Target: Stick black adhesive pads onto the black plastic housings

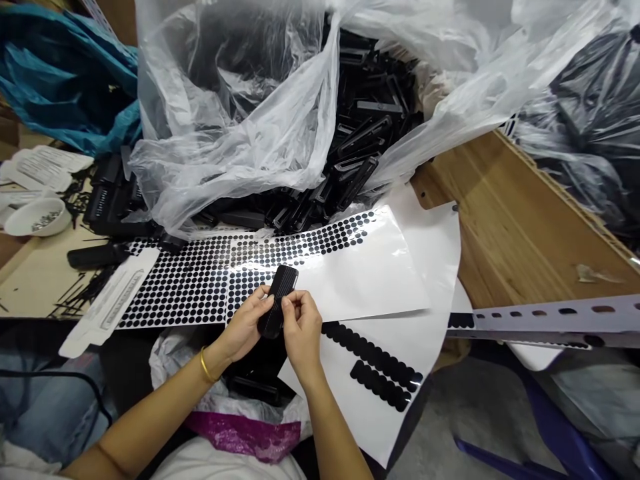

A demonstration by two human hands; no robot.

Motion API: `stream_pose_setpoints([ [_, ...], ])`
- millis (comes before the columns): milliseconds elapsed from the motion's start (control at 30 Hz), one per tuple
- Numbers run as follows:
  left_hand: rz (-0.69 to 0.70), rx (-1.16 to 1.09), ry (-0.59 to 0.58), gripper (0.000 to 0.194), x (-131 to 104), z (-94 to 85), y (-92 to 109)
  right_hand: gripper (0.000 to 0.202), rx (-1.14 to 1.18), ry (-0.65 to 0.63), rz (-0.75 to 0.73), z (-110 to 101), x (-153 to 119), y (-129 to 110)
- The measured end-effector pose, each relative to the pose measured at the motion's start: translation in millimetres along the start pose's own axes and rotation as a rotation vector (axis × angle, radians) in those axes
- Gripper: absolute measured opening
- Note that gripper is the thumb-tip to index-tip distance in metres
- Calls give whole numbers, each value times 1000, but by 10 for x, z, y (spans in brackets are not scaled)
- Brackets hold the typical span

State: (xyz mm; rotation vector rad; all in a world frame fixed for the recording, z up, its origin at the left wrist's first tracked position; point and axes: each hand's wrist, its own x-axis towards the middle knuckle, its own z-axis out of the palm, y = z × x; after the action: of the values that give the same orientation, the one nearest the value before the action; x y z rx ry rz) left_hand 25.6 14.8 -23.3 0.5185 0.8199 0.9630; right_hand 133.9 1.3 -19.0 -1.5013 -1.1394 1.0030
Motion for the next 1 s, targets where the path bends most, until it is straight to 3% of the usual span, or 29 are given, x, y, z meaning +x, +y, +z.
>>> stream_pose_setpoints([
  [267,65,44,-11,24,-29,16,2,13,-216,-2,-131,3,-5,-35],
  [433,12,94,-45,28,23,8,-32,6,-387,116,-242,-59,-93,13],
  [633,-35,-27,-96,24,188,71,-93,8,-651,149,-361,-506,-335,241],
  [833,-48,-49,-135,17,428,159,-127,20,-1020,319,-537,-919,-295,670],
  [1000,-42,-45,-203,13,578,224,-152,24,-1043,319,-569,-1070,-266,767],
])
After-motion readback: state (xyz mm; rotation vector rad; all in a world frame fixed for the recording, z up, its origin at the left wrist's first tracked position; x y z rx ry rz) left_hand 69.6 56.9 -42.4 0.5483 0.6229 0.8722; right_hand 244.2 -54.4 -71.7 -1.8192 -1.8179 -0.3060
